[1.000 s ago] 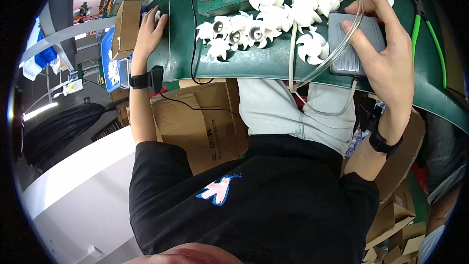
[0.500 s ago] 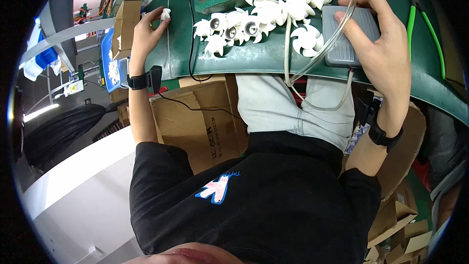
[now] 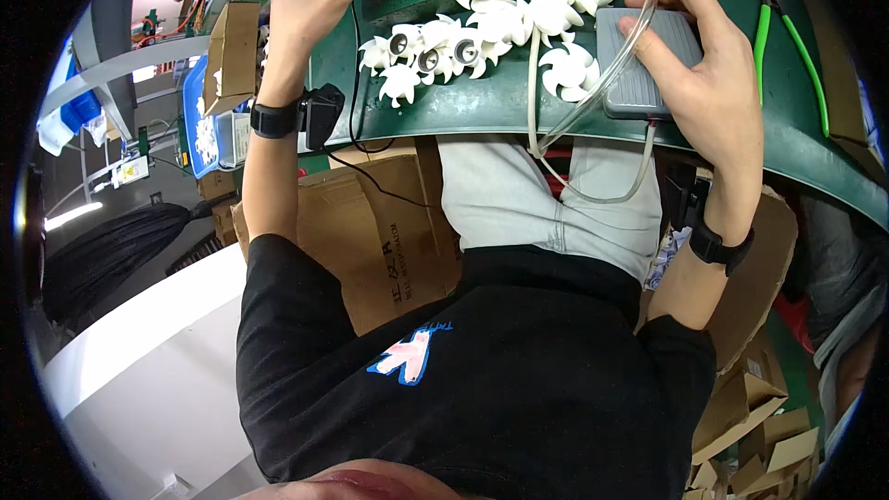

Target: Assembling small plastic fan components by hand and using a manual press.

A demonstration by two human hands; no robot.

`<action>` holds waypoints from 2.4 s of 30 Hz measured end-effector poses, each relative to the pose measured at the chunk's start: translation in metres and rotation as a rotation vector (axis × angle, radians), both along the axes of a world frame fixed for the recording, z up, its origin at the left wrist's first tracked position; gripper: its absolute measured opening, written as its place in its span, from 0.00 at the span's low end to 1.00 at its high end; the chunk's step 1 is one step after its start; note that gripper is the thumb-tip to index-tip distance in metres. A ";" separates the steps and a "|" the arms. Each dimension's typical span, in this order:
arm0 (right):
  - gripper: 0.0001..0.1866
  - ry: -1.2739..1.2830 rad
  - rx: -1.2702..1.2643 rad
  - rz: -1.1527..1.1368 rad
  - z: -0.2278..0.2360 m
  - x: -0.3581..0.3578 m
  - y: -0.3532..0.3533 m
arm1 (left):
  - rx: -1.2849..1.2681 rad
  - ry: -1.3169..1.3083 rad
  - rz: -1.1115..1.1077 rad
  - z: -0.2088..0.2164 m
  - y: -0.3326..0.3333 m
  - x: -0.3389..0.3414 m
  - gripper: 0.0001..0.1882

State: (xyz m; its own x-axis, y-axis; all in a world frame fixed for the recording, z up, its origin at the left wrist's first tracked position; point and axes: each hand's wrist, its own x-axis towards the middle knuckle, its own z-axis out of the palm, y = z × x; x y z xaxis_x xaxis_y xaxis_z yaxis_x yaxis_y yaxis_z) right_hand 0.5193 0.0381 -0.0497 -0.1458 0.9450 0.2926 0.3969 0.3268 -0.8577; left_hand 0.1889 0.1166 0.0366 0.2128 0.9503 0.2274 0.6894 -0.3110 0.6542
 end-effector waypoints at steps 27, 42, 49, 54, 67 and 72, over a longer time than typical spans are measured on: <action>0.34 -0.011 0.012 0.064 0.002 0.001 -0.002 | -0.124 -0.172 0.014 -0.017 -0.001 -0.014 0.35; 0.34 -0.060 0.060 0.032 0.002 0.009 -0.006 | 0.558 0.164 -0.369 -0.018 -0.029 0.053 0.30; 0.33 -0.033 0.106 0.037 0.001 -0.002 -0.001 | 0.666 0.450 -0.221 -0.011 -0.047 -0.009 0.16; 0.32 -0.068 0.078 0.007 0.002 0.006 -0.006 | 0.339 0.719 0.234 -0.014 -0.043 -0.110 0.20; 0.32 -0.082 0.065 0.020 0.001 0.005 -0.004 | 0.136 0.563 0.224 -0.062 -0.049 -0.208 0.30; 0.32 -0.064 0.102 0.023 -0.003 0.004 -0.003 | 0.326 0.777 0.197 -0.057 -0.031 -0.213 0.28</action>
